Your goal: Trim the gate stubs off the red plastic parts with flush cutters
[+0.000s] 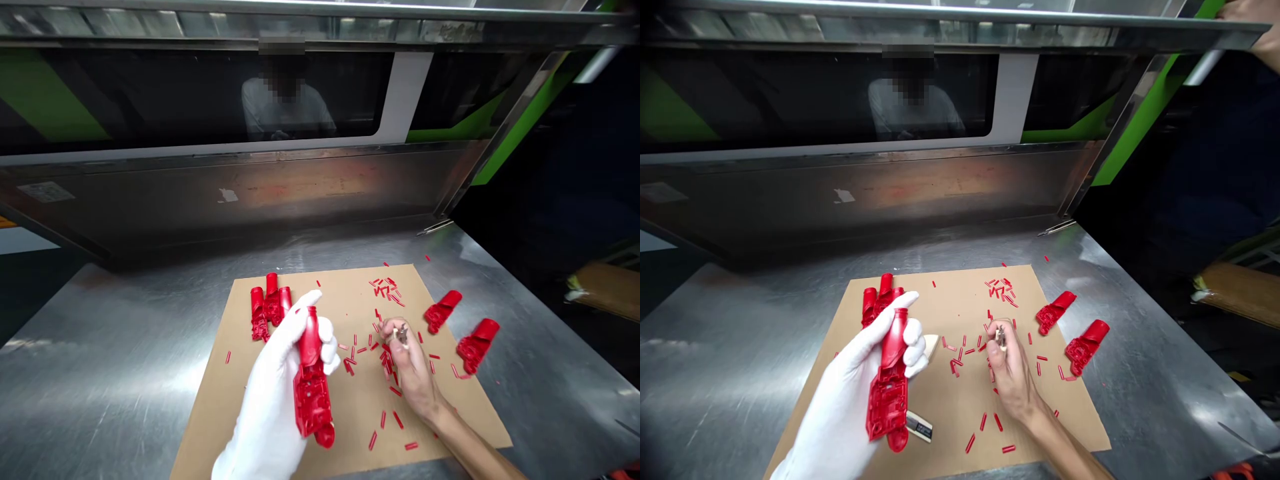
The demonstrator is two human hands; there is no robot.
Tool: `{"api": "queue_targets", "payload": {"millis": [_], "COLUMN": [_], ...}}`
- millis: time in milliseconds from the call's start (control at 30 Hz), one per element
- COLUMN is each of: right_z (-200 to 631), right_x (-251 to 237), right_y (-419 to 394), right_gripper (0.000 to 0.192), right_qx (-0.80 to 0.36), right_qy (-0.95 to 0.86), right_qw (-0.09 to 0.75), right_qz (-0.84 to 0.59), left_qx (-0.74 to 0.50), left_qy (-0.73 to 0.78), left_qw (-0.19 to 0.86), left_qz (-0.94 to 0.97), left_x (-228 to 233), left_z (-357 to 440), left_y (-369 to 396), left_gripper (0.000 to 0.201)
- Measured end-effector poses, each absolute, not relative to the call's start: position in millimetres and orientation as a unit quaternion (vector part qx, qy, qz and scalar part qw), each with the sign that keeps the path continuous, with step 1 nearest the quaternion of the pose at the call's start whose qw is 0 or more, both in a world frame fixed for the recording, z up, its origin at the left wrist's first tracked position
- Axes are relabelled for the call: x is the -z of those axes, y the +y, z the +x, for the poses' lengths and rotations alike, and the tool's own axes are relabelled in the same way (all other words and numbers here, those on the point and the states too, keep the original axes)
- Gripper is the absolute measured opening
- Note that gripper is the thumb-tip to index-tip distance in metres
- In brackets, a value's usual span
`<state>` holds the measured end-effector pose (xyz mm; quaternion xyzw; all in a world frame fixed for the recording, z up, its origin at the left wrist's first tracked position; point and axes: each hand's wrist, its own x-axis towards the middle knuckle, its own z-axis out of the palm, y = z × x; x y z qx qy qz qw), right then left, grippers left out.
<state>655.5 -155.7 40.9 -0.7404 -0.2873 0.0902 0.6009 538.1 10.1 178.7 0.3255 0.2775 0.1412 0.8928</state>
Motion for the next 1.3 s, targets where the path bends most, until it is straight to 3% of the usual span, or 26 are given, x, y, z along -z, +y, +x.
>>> {"api": "queue_targets", "payload": {"millis": [267,433,533,633,733,833,1033,1300], "right_z": [649,665,669,668,666,670,683,686], "right_x": [-50,-66,-78,-89,-100,-113,-127,-125], "right_y": [-156,-147,-140,-136,-138,-140,-135,-136], "right_gripper": [0.02,0.049,0.065,0.071,0.062,0.043,0.037,0.045], "right_qx": [-0.148,-0.183,-0.262,-0.338,-0.35,-0.268,-0.076,0.038], "right_qy": [-0.282,-0.227,-0.226,-0.272,-0.355,-0.439,-0.562,-0.569], "right_qw": [0.598,0.663,0.654,0.59,0.5,0.389,0.203,0.119], "right_qz": [-0.736,-0.689,-0.673,-0.681,-0.708,-0.764,-0.798,-0.813], "left_qx": [-0.155,-0.149,-0.154,-0.162,-0.169,-0.168,-0.153,-0.146], "left_qy": [0.285,0.262,0.268,0.279,0.282,0.277,0.292,0.296], "left_qw": [0.89,0.892,0.893,0.887,0.885,0.886,0.871,0.852], "left_qz": [0.322,0.338,0.327,0.331,0.329,0.332,0.363,0.406], "left_x": [-179,-176,-176,-177,-171,-160,-143,-140], "left_z": [536,531,533,536,540,549,575,595], "left_y": [13,16,17,18,22,27,27,17], "left_gripper": [0.017,0.014,0.016,0.018,0.022,0.022,0.02,0.015]}}
